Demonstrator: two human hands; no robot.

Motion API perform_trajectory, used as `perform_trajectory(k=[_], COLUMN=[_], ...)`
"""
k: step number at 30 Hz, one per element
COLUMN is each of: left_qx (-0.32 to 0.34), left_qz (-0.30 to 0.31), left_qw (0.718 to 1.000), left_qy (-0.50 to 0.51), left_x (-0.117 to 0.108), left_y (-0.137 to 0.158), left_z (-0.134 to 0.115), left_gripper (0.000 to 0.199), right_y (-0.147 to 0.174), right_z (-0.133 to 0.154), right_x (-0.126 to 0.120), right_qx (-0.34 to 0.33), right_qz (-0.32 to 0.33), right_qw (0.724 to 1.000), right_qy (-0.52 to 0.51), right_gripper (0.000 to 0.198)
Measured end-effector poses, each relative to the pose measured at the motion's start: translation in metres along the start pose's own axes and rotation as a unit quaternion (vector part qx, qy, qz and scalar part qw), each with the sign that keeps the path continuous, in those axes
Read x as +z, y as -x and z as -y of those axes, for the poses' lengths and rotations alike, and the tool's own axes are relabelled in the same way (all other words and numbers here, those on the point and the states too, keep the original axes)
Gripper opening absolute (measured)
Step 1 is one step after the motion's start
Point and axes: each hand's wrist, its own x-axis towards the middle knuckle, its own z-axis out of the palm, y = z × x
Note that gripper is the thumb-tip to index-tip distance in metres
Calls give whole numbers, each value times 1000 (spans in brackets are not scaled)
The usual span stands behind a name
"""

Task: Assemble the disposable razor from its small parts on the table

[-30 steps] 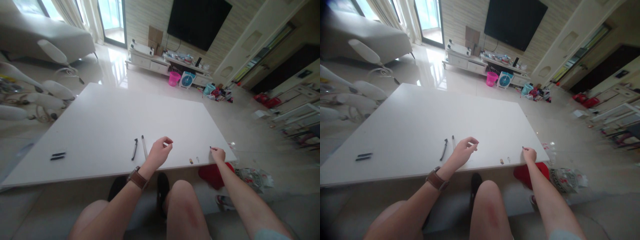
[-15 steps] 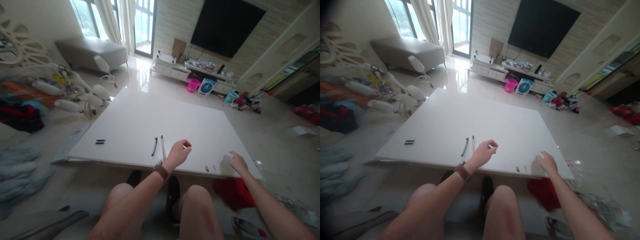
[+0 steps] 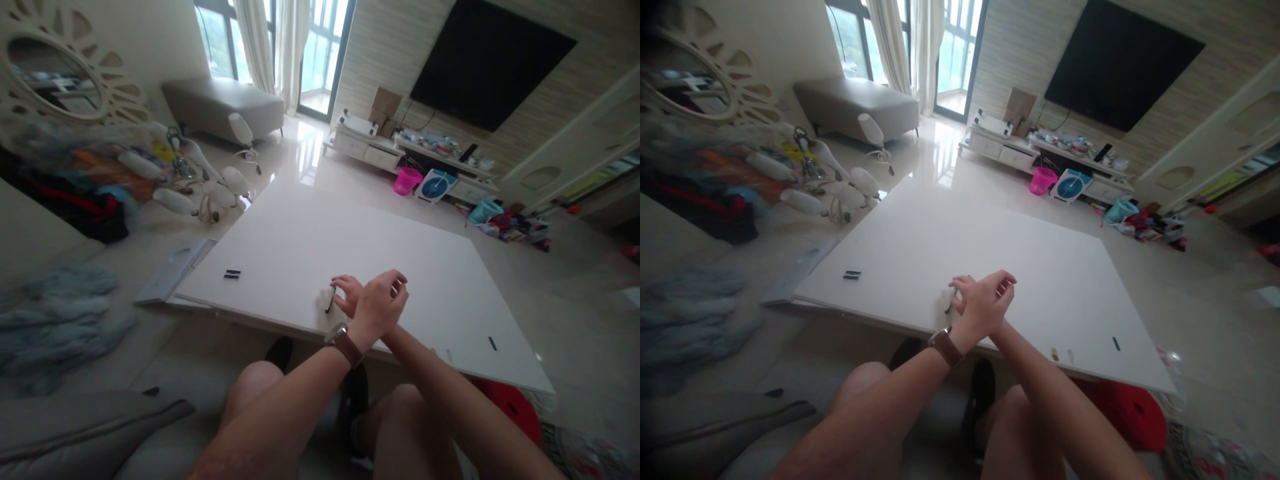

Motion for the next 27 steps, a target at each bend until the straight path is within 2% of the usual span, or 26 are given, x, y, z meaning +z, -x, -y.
perform_trajectory(k=[4, 7, 11, 15, 18, 24, 27], left_qx=[70, 104, 93, 79, 77, 81, 94], left_qz=[-15, -38, -64, -76, -82, -84, -84], left_qw=[997, 991, 989, 990, 990, 991, 990], left_qy=[-31, -71, -99, -93, -82, -70, -70], left_x=[-21, -39, -61, -74, -80, -86, -86], left_y=[-6, -13, -19, -23, -22, -20, -20], left_z=[-3, 0, 4, 5, 4, 3, 4], left_gripper=[30, 46, 61, 70, 74, 74, 74], right_y=[-48, -74, -97, -109, -110, -106, -106], right_z=[68, 104, 129, 138, 140, 142, 141], right_x=[65, 101, 132, 151, 158, 160, 161], right_qx=[-107, -125, -133, -114, -117, -126, -115], right_qz=[86, 118, 149, 169, 184, 125, 118], right_qw=[990, 984, 980, 979, 975, 980, 982], right_qy=[-40, -40, -12, 23, 48, 89, 89], right_gripper=[41, 54, 67, 70, 66, 35, 23])
